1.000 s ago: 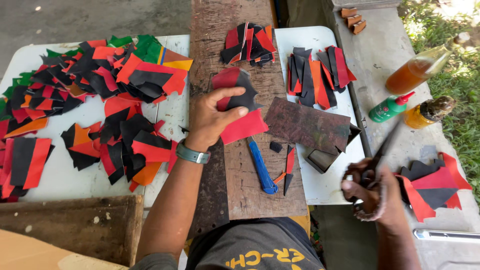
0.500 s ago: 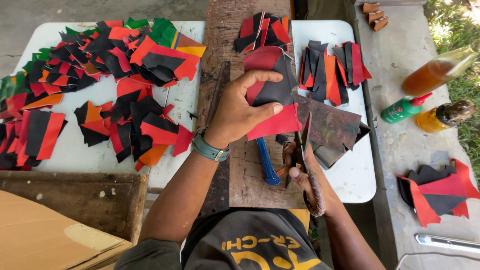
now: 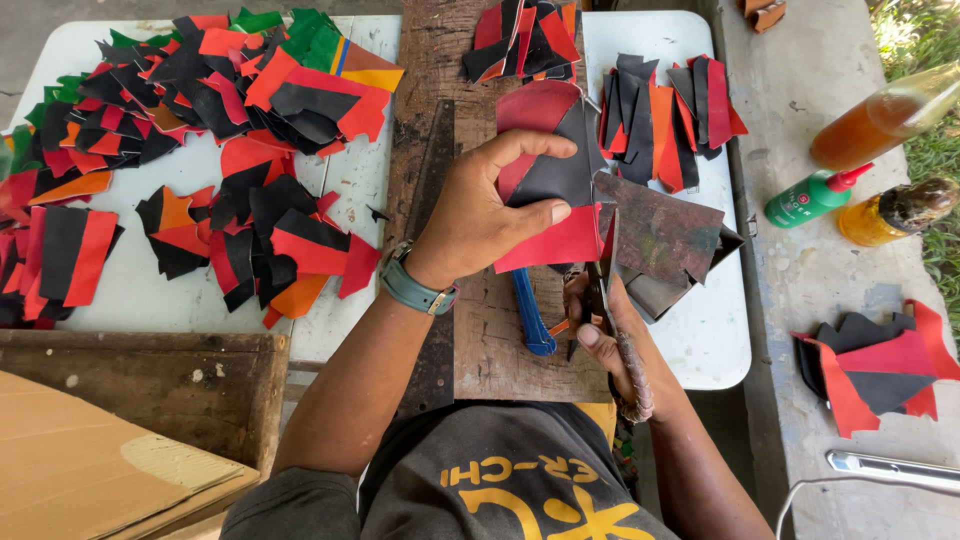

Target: The person cuts red and black material pieces using a utility knife and a metal template on a wooden board. They repeatedly align the template, cut along its edge, and stack the finished pieces on the table.

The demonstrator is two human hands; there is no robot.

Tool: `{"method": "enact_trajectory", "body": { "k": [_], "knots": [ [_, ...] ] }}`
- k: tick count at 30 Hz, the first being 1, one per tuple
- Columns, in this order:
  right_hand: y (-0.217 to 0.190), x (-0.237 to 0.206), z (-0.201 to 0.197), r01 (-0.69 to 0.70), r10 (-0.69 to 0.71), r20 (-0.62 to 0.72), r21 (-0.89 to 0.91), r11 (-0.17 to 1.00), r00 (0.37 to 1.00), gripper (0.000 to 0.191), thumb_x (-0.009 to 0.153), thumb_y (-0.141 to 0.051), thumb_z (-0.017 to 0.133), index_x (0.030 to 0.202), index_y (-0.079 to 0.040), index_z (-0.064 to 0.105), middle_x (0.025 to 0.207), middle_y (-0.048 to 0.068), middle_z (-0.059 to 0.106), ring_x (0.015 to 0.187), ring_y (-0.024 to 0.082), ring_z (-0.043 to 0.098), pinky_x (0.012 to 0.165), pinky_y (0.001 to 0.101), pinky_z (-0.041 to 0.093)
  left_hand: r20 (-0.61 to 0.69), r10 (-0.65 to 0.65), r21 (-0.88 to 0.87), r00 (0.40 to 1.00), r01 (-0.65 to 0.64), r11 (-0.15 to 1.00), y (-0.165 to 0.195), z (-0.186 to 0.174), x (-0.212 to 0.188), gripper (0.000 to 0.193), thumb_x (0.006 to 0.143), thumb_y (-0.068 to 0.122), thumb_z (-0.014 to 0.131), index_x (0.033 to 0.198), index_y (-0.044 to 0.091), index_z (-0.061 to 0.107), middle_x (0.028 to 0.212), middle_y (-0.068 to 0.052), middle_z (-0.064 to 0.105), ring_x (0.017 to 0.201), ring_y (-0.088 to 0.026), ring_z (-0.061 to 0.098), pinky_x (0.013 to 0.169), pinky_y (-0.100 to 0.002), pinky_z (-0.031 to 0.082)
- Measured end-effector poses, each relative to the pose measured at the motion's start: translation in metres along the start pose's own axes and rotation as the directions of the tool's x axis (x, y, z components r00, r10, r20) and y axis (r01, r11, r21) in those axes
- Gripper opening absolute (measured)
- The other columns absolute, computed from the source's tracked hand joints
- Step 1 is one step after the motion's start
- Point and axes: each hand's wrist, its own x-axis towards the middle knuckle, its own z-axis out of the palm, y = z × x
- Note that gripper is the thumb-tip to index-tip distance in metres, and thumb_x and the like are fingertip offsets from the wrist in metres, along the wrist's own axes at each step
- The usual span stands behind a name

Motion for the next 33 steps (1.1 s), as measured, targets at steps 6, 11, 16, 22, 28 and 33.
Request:
{"method": "enact_trajectory", "body": {
  "k": [6, 11, 16, 22, 28, 33],
  "knots": [
    [0.005, 0.000, -0.001, 0.010, -0.010, -0.019, -0.041, 0.999, 1.000, 0.066, 0.090, -0.059, 0.062, 0.130, -0.007, 0.050, 0.093, 0.002, 0.054, 0.082, 0.016, 0.052, 0.075, 0.0317, 0.047, -0.014, -0.020, 0.028, 1.000, 0.021, 0.999, 0.002, 0.003, -0.002, 0.044, 0.088, 0.005, 0.081, 0.128, 0.003, 0.065, 0.126, -0.008, 0.073, 0.118, -0.013, 0.070, 0.106, -0.029, 0.056],
    [0.014, 0.000, 0.002, 0.008, -0.006, -0.086, 0.015, 1.000, 0.996, 0.048, 0.093, -0.047, 0.064, 0.116, -0.006, 0.056, 0.080, 0.000, 0.054, 0.068, 0.012, 0.051, 0.064, 0.0286, 0.047, -0.029, -0.004, 0.046, 1.000, 0.006, 0.999, 0.002, 0.005, -0.002, 0.043, 0.088, 0.003, 0.080, 0.128, 0.002, 0.065, 0.126, -0.008, 0.073, 0.117, -0.014, 0.070, 0.105, -0.030, 0.056],
    [0.022, -0.003, 0.004, 0.000, 0.007, -0.115, 0.061, 0.998, 0.993, 0.036, 0.096, -0.039, 0.060, 0.108, -0.005, 0.059, 0.070, -0.001, 0.054, 0.054, 0.008, 0.050, 0.048, 0.0252, 0.041, -0.046, 0.001, 0.052, 0.999, 0.002, 0.999, 0.000, 0.007, -0.003, 0.043, 0.088, 0.002, 0.080, 0.129, 0.002, 0.066, 0.126, -0.009, 0.074, 0.118, -0.014, 0.070, 0.106, -0.030, 0.055],
    [0.026, -0.002, 0.014, -0.077, 0.089, -0.183, 0.075, 0.994, 0.979, 0.030, 0.098, -0.030, 0.055, 0.101, -0.001, 0.060, 0.066, 0.004, 0.057, 0.049, 0.011, 0.052, 0.045, 0.0274, 0.043, -0.040, -0.038, 0.002, 0.998, 0.038, 0.999, -0.003, 0.009, -0.003, 0.045, 0.087, 0.004, 0.081, 0.129, 0.003, 0.065, 0.126, -0.007, 0.073, 0.117, -0.012, 0.069, 0.106, -0.029, 0.056],
    [0.018, 0.002, 0.010, 0.074, -0.071, -0.093, 0.027, 0.997, 0.993, 0.034, 0.100, -0.030, 0.055, 0.119, -0.002, 0.054, 0.079, 0.005, 0.055, 0.065, 0.013, 0.052, 0.059, 0.0274, 0.046, 0.025, -0.087, -0.037, 0.996, 0.087, 0.995, -0.003, 0.007, -0.010, 0.048, 0.085, 0.009, 0.083, 0.130, 0.004, 0.067, 0.127, -0.006, 0.074, 0.116, -0.011, 0.069, 0.107, -0.030, 0.055],
    [0.013, 0.012, -0.002, 0.246, -0.260, -0.111, -0.125, 0.961, 0.959, 0.059, 0.105, -0.052, 0.052, 0.133, 0.000, 0.046, 0.099, 0.007, 0.060, 0.085, 0.014, 0.058, 0.074, 0.0279, 0.048, 0.126, -0.102, -0.090, 0.987, 0.114, 0.989, 0.000, 0.027, -0.025, 0.050, 0.084, 0.008, 0.081, 0.131, 0.003, 0.066, 0.130, -0.008, 0.072, 0.123, -0.014, 0.067, 0.111, -0.031, 0.052]
  ]
}}
